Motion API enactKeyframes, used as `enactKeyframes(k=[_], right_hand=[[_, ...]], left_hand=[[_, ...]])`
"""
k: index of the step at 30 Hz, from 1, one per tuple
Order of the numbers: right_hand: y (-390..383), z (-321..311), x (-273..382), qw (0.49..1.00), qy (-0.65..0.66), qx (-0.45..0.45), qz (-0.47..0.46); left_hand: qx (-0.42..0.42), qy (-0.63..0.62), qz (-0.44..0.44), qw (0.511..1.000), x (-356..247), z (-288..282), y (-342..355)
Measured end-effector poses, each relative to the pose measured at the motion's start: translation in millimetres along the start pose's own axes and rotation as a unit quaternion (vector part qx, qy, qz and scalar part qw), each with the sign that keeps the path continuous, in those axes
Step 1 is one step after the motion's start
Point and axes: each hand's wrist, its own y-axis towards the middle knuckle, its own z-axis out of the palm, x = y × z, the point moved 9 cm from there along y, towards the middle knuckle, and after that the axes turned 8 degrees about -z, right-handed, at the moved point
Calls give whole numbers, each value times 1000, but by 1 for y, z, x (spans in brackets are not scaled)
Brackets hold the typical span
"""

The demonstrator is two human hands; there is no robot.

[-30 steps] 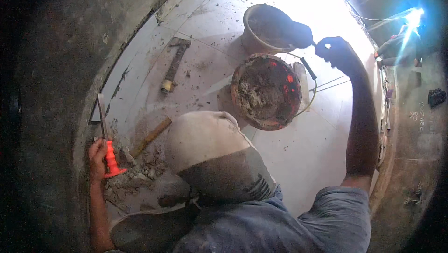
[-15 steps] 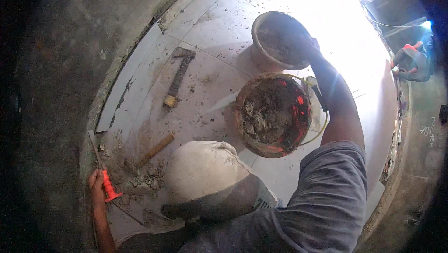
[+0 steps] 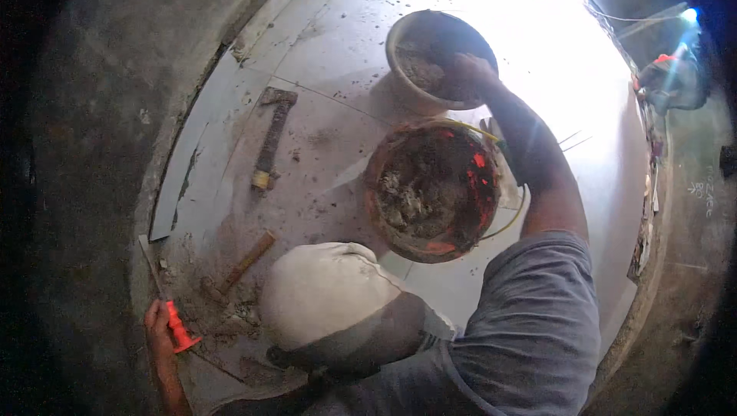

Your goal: The person uses a trowel to stir material in a bucket and then uses a hammer and chisel to chip away mortar from the edge of the floor tiles.

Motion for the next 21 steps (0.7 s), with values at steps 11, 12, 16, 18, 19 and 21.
enactKeyframes(k=[11, 12, 16, 18, 19, 21], right_hand=[[-13, -51, 21, 991, 41, 69, 109], [-15, -48, -2, 991, 41, 48, 120], [-16, -71, -2, 962, 223, 24, -155], [-37, -89, 23, 888, 442, 71, -106], [-54, -103, 31, 838, 533, 87, -73], [-81, -143, 35, 944, 305, -18, -127]], left_hand=[[52, 14, 100, 993, -75, 42, -34], [59, 2, 113, 992, -80, 41, -33], [116, -91, 155, 977, -97, 32, -28], [10, -15, 278, 960, -137, 0, -46], [-16, -15, 313, 949, -149, -17, -48], [65, -55, 313, 946, -193, -28, -55]])
